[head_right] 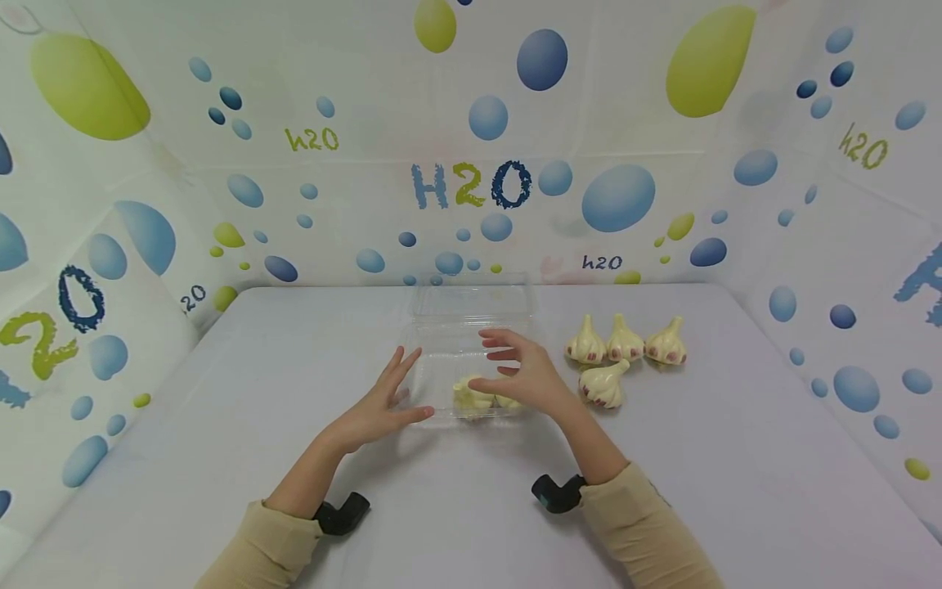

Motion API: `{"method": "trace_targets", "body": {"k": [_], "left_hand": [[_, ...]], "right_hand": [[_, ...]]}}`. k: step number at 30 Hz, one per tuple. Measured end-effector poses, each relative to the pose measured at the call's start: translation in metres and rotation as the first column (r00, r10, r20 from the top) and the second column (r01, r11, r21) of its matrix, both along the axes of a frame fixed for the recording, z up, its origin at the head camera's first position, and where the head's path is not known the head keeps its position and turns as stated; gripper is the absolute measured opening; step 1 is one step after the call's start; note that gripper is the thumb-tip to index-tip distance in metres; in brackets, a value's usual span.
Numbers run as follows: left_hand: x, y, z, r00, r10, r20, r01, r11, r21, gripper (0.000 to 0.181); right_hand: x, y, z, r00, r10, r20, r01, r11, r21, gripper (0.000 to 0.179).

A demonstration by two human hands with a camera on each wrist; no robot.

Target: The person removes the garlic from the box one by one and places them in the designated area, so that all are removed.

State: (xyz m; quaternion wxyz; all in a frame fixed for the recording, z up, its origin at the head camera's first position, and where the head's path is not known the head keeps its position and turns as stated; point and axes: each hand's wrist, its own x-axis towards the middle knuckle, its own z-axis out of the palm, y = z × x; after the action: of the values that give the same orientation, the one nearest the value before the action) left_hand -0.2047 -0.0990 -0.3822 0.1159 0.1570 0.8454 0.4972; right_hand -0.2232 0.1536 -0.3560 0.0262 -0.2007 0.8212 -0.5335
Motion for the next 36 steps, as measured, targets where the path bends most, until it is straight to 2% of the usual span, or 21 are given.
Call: {"method": "trace_targets", "body": {"k": [16, 28, 29, 36], "left_hand": [[-0.001, 0.000, -0.001, 1.000, 0.001, -0.016, -0.002, 1.000, -0.027, 0.089], [-0.001, 0.001, -0.001, 1.000, 0.006, -0.014, -0.006, 1.000, -0.022, 0.088], [-0.001, 0.001, -0.001, 1.000, 0.006, -0.014, -0.006, 1.000, -0.024, 0.088], [-0.001, 0.001, -0.002, 1.000, 0.005, -0.015, -0.005, 1.000, -0.021, 0.088]], "right_hand": [[-0.005, -0.012, -0.011, 1.000, -0.005, 0.008, 0.005, 0.998, 0.060, 0.068], [-0.001, -0.024, -0.006, 1.000, 0.003, 0.002, -0.003, 0.992, 0.124, 0.061], [-0.005, -0.024, -0.011, 1.000, 0.002, 0.000, -0.002, 0.991, 0.133, 0.061], [-0.005, -0.029, -0.014, 1.000, -0.003, -0.005, 0.004, 0.986, 0.169, 0.060]]}}
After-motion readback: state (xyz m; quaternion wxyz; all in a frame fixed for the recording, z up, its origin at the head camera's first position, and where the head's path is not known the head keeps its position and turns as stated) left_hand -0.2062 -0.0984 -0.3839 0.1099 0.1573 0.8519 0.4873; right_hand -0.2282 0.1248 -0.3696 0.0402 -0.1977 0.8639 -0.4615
